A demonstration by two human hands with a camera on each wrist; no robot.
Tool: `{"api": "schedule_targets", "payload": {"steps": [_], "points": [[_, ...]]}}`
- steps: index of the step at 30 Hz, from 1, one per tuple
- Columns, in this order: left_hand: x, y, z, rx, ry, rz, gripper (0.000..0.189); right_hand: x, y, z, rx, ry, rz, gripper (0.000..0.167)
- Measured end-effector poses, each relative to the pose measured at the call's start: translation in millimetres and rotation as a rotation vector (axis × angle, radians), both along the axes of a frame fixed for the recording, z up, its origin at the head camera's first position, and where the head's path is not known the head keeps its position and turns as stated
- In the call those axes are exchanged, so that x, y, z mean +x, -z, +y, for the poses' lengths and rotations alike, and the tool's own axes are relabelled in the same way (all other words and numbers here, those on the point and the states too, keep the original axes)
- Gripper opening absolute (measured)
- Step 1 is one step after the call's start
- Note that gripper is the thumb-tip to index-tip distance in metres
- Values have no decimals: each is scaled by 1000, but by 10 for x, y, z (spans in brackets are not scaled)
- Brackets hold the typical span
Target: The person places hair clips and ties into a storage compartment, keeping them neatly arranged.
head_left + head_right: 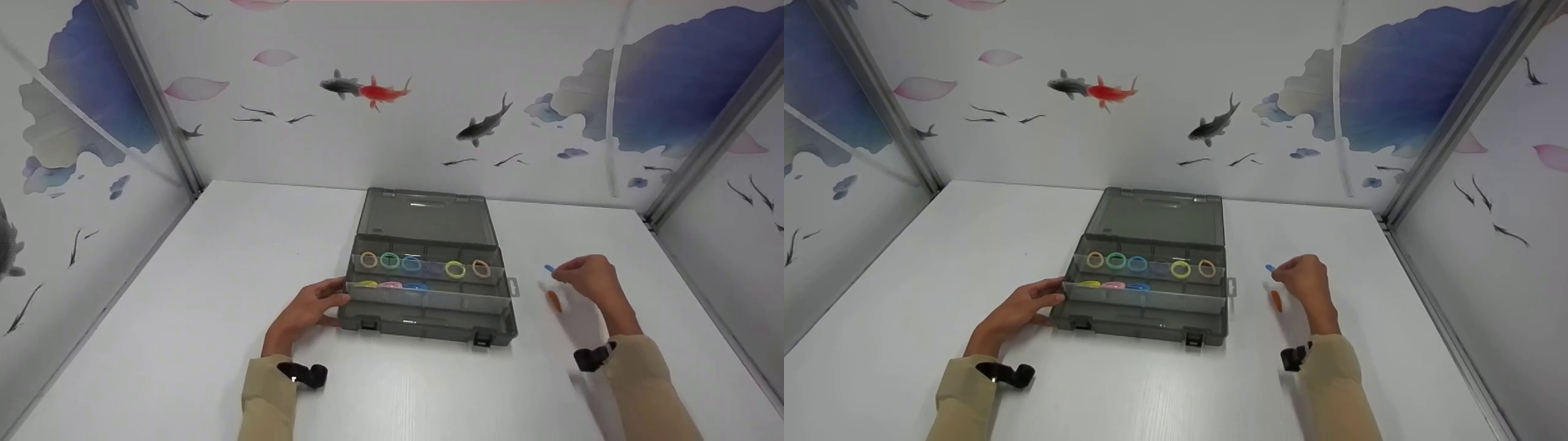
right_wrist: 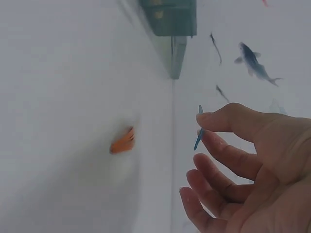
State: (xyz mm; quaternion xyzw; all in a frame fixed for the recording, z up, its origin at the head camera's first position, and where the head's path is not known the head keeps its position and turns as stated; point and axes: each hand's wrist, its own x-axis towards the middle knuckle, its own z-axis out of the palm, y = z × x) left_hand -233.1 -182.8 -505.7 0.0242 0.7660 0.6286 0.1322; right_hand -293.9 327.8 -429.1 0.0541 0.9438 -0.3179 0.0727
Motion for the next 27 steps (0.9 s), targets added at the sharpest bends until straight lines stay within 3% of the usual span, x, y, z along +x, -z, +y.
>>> {"api": "schedule_targets", "payload": {"steps": [10, 27], "points": [[27, -15, -16, 27, 4, 7, 63, -18, -376, -507, -9, -105, 82, 41], [12, 1, 3, 24, -1, 3, 63, -5, -424, -1270, -28, -348, 281, 18]]}}
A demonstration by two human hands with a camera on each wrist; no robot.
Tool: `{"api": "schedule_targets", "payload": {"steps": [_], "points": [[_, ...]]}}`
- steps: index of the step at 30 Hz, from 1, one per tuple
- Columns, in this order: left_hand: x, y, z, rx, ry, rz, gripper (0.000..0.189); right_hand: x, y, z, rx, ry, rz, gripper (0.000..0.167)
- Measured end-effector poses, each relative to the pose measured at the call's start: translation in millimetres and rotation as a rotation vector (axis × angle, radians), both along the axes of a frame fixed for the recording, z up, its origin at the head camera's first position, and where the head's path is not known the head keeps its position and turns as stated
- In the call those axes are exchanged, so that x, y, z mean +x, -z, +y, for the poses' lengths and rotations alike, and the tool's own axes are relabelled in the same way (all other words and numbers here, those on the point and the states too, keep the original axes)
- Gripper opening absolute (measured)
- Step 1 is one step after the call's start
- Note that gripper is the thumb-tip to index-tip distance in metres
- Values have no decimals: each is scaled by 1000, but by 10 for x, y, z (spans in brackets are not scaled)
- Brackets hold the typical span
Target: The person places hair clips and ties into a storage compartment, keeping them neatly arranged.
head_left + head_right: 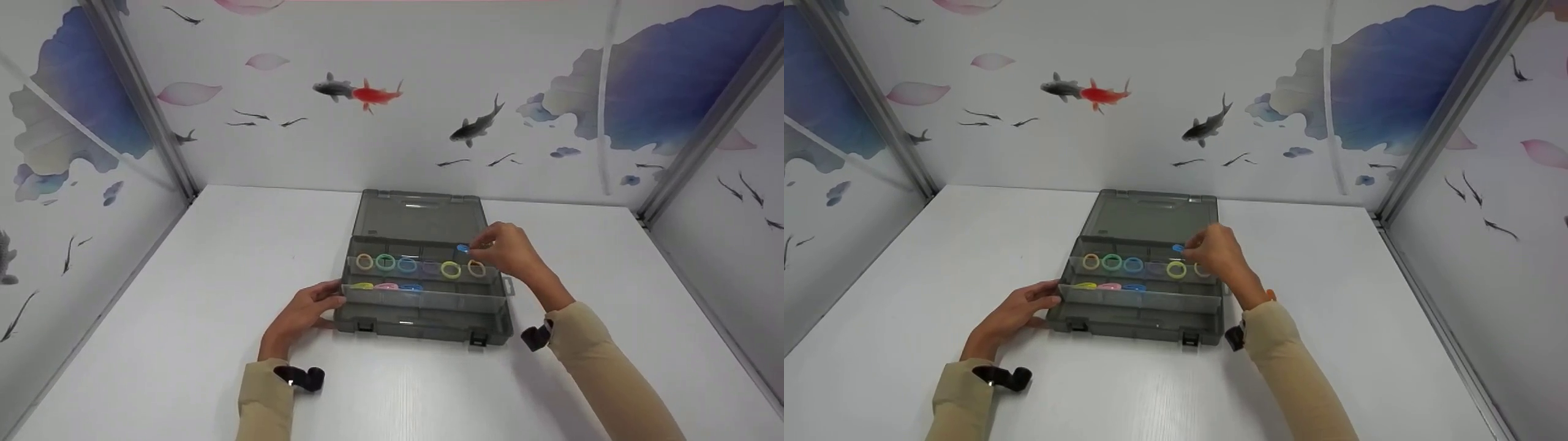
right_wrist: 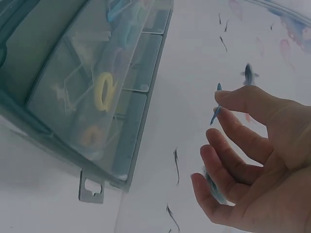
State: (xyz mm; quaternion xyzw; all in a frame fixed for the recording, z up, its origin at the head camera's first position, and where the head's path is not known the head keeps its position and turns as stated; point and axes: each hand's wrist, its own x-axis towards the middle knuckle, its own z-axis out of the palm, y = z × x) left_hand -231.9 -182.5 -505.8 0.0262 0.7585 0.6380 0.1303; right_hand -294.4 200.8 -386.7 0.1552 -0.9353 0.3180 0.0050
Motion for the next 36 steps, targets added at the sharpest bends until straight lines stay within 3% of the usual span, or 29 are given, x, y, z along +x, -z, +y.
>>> {"api": "schedule_targets", "payload": {"steps": [15, 30, 36], "points": [[6, -19, -2, -16, -14, -8, 63, -132, 298, -334, 24, -191, -38, 10], [-2, -17, 3, -16, -9, -7, 63, -145, 540, -406, 61, -216, -131, 10], [-9, -16, -14, -20, 1, -11, 63, -163, 605, -422, 105, -234, -101, 8]]}}
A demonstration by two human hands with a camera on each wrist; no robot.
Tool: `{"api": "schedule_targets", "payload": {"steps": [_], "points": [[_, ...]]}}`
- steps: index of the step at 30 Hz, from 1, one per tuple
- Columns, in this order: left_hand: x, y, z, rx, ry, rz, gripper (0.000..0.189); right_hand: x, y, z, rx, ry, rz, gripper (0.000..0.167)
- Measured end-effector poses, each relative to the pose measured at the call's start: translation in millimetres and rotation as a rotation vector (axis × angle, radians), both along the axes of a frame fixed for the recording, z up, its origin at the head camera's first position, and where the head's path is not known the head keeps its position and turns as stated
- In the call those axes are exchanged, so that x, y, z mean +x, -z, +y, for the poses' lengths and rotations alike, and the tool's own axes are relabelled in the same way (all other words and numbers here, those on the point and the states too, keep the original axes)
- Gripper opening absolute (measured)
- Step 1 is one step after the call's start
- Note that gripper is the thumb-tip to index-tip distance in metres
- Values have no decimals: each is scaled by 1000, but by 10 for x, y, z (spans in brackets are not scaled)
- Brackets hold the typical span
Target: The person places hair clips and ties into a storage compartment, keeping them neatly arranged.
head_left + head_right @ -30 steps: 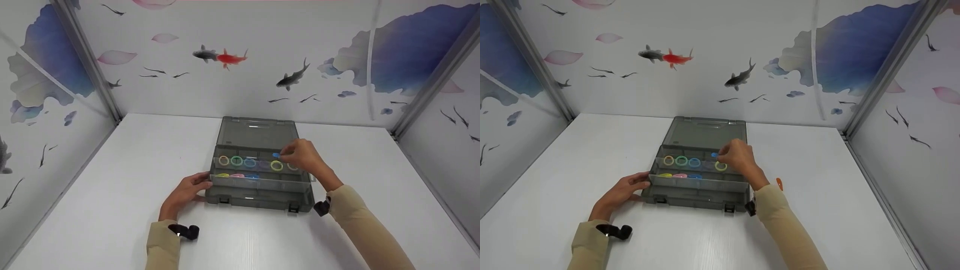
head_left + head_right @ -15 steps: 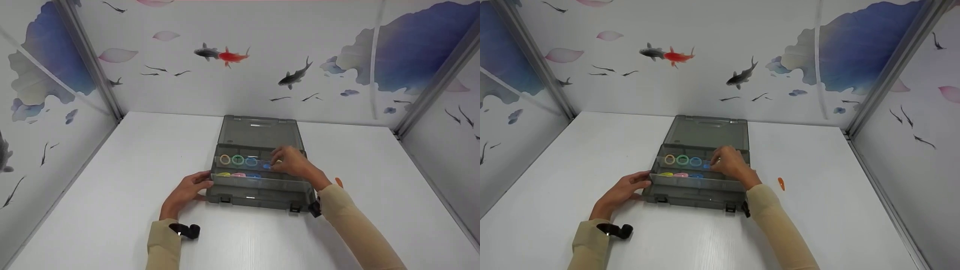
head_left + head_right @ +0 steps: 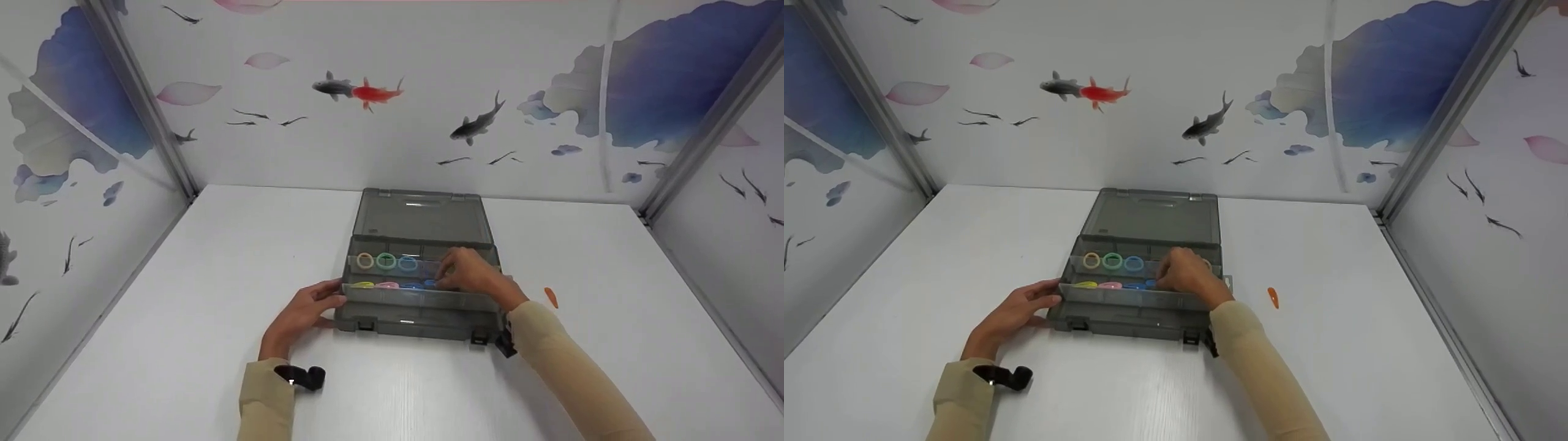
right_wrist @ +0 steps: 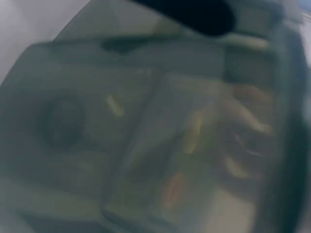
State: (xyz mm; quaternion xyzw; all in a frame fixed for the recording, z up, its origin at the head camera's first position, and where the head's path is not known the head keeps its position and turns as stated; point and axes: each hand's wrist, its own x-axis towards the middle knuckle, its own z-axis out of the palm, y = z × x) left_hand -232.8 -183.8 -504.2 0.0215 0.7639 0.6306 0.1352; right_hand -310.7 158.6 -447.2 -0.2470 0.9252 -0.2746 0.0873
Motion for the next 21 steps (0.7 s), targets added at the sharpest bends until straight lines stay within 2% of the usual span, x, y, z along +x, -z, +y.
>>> {"api": "schedule_targets", "payload": {"steps": [13, 16, 21], "points": [[-6, -14, 6, -8, -4, 3, 62, 5, 13, -38, 33, 23, 19, 10], [1, -1, 11, -7, -9, 1, 62, 15, -31, -8, 12, 29, 20, 15], [7, 14, 11, -7, -8, 4, 62, 53, -157, 86, -57, -7, 60, 16]]}}
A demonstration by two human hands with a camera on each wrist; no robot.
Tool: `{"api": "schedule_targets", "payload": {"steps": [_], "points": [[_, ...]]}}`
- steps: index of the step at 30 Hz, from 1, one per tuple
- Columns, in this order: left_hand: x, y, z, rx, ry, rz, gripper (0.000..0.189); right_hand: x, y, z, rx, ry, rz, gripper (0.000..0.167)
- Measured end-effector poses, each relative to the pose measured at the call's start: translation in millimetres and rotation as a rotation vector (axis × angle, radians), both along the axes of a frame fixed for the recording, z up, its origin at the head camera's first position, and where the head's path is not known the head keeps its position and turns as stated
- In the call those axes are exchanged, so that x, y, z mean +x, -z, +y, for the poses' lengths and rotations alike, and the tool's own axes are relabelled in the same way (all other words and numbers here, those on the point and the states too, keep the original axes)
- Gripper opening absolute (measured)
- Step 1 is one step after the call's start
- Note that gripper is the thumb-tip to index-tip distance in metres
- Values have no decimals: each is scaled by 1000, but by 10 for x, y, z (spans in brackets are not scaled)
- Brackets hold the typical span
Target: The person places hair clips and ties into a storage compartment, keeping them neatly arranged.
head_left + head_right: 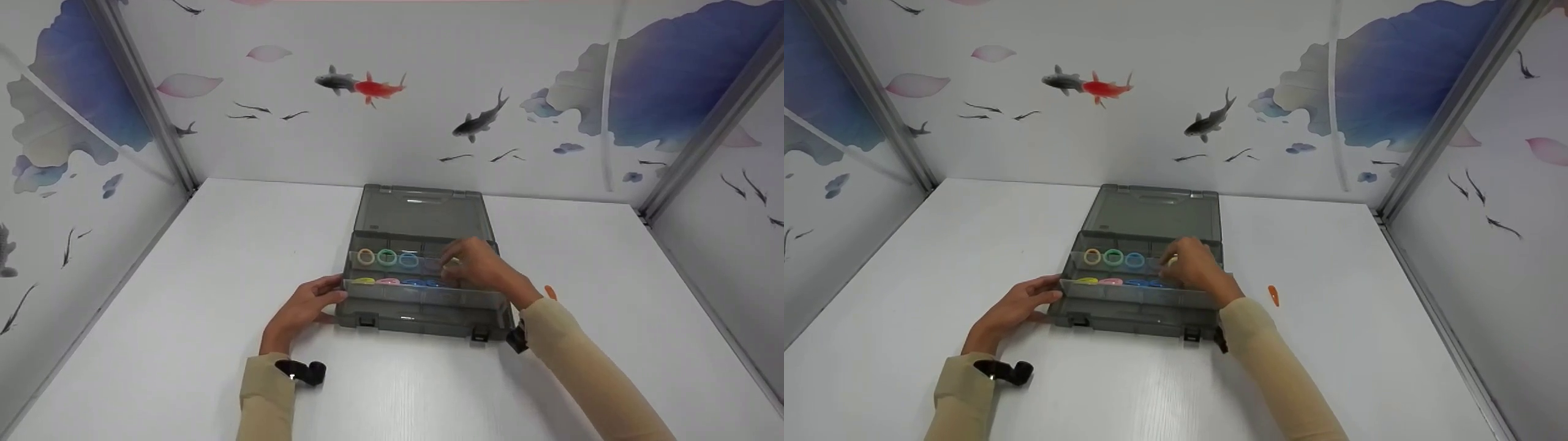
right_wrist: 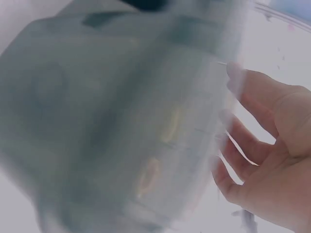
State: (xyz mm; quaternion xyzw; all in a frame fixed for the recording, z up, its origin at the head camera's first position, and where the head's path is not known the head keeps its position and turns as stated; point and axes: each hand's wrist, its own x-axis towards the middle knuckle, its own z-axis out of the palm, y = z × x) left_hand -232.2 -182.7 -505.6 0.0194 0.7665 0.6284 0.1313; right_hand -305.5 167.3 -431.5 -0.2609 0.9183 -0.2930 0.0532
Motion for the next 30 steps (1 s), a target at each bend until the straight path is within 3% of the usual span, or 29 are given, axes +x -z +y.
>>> {"api": "schedule_targets", "payload": {"steps": [6, 11, 16, 23, 30], "points": [[-12, 3, 10, -3, -2, 0, 61, 101, -133, 181, -57, 23, 23, 18], [-12, 4, 1, 8, -1, -8, 61, 202, -142, 376, -84, 65, 61, 19], [-4, -10, -7, 19, 7, -6, 62, 292, -79, 592, -143, 118, 85, 22], [-6, -22, -1, 23, -11, -19, 61, 331, 45, 940, -138, 221, 112, 26], [-2, -12, 18, 35, -17, -19, 60, 367, 157, 1322, -152, 327, 20, 32]]}}
